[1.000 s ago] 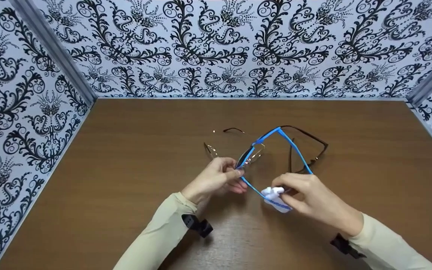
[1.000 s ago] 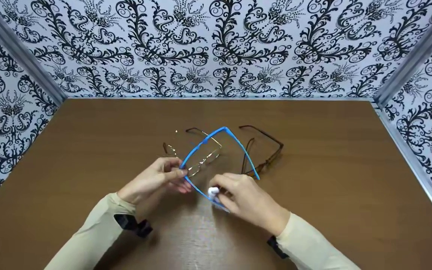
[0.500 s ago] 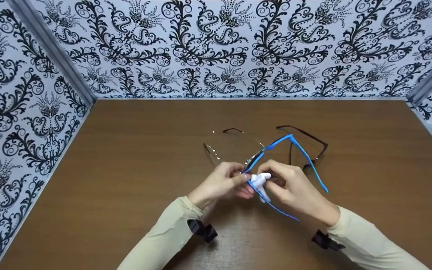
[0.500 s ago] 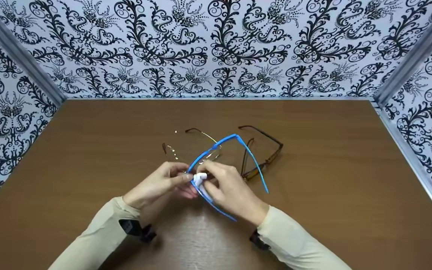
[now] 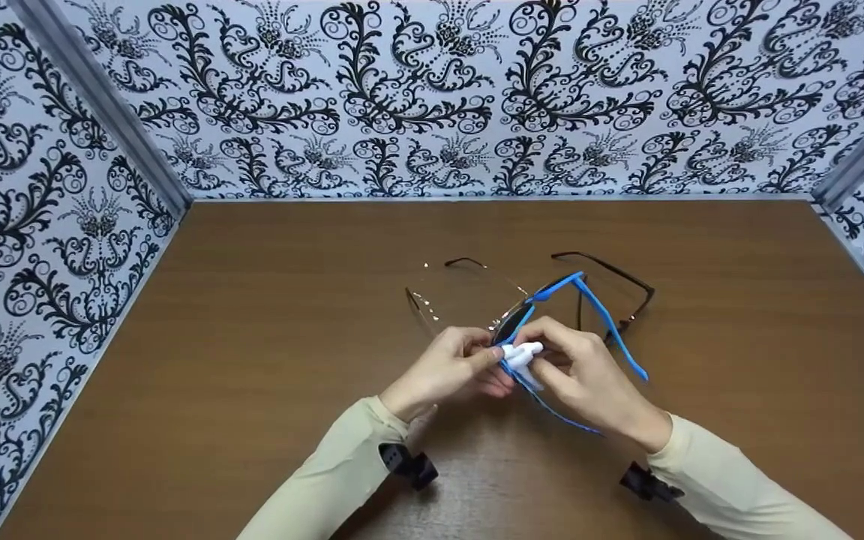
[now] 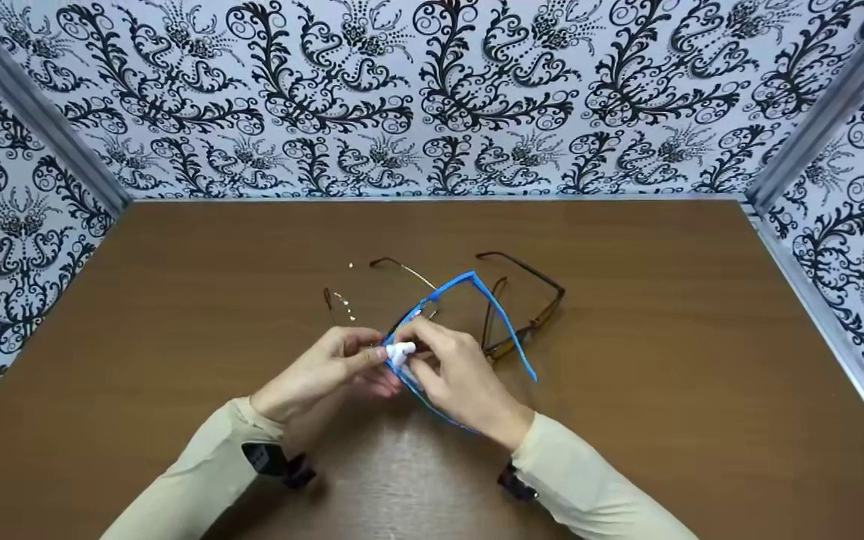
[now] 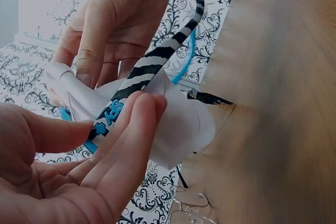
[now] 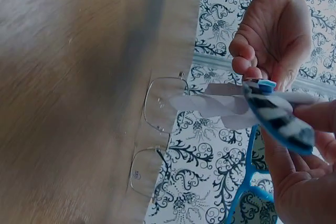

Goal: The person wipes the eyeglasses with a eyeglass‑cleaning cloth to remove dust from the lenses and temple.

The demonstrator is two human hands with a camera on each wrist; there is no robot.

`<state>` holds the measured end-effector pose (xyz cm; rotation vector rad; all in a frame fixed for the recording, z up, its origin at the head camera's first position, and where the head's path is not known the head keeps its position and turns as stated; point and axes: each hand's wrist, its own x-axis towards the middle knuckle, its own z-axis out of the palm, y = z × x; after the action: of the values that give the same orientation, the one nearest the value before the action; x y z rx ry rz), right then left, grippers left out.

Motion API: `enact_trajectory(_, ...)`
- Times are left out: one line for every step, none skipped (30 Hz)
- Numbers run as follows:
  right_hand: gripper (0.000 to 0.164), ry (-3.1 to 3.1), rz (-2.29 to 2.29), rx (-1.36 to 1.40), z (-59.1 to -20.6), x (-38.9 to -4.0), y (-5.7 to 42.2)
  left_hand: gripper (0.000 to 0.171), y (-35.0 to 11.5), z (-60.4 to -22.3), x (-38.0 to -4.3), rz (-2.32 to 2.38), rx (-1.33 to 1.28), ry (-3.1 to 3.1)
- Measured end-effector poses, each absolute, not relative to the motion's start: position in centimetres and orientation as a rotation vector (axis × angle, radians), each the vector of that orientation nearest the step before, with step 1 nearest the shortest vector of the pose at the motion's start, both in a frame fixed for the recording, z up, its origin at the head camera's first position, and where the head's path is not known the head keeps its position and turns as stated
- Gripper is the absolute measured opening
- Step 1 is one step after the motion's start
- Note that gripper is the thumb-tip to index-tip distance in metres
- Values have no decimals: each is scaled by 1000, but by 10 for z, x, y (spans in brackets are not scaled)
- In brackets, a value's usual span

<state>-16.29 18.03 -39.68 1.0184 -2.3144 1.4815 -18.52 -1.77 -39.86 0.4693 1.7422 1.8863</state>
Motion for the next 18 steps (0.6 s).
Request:
enact_trajectory(36, -2313, 1476, 1045, -397, -163, 182, 15, -18, -399, -185, 1894, 467, 1755)
enact_trajectory(36, -2308, 1469, 1074, -397, -163, 184, 15, -18, -399, -185, 1900, 467, 1767)
enact_trajectory(36, -2303, 1458, 1102, -397, -163, 185, 15, -18, -399, -185, 1906, 468, 1779)
enact_trajectory(36, -2296, 1447, 1133, -398, -163, 187, 14, -19, -399, -185, 1910, 472, 1795)
enact_trajectory(36, -2289, 1435, 1162, -398, -163, 190, 14, -19, -398, -185, 1913, 476, 1809)
enact_trajectory(36, -2283, 1428, 1193, -399, -162, 192, 14, -20, -398, -185, 1913, 479, 1820)
enact_trajectory(36, -2277, 1422, 1223, -399, -162, 194, 14, -21, -398, -186, 1912, 476, 1832)
enact_trajectory(36, -2271, 1416, 1253, -400, -162, 197, 14, -22, -398, -186, 1909, 477, 1845)
enact_trajectory(35, -2265, 1409, 1286, -401, -162, 199, 14, -22, -398, -187, 1908, 475, 1856)
enact_trajectory(34, -2258, 1400, 1320, -402, -162, 202, 14, -24, -397, -188, 1908, 472, 1867)
enact_trajectory(34, -2254, 1389, 1349, -403, -161, 204, 13, -25, -397, -189, 1907, 469, 1874)
enact_trajectory(33, -2252, 1379, 1374, -404, -161, 207, 12, -26, -397, -190, 1906, 463, 1881)
enact_trajectory(33, -2248, 1369, 1402, -404, -161, 210, 10, -28, -397, -191, 1904, 459, 1891)
enact_trajectory(34, -2248, 1366, 1428, -404, -161, 212, 9, -29, -396, -192, 1905, 457, 1899)
enact_trajectory(34, -2249, 1363, 1451, -404, -160, 215, 7, -30, -396, -192, 1907, 456, 1903)
enact_trajectory(35, -2256, 1363, 1465, -404, -160, 217, 7, -32, -395, -193, 1908, 456, 1908)
enact_trajectory(35, -2264, 1363, 1476, -403, -159, 219, 7, -33, -395, -193, 1911, 455, 1907)
enact_trajectory(35, -2282, 1356, 1476, -402, -159, 222, 8, -34, -394, -193, 1915, 451, 1908)
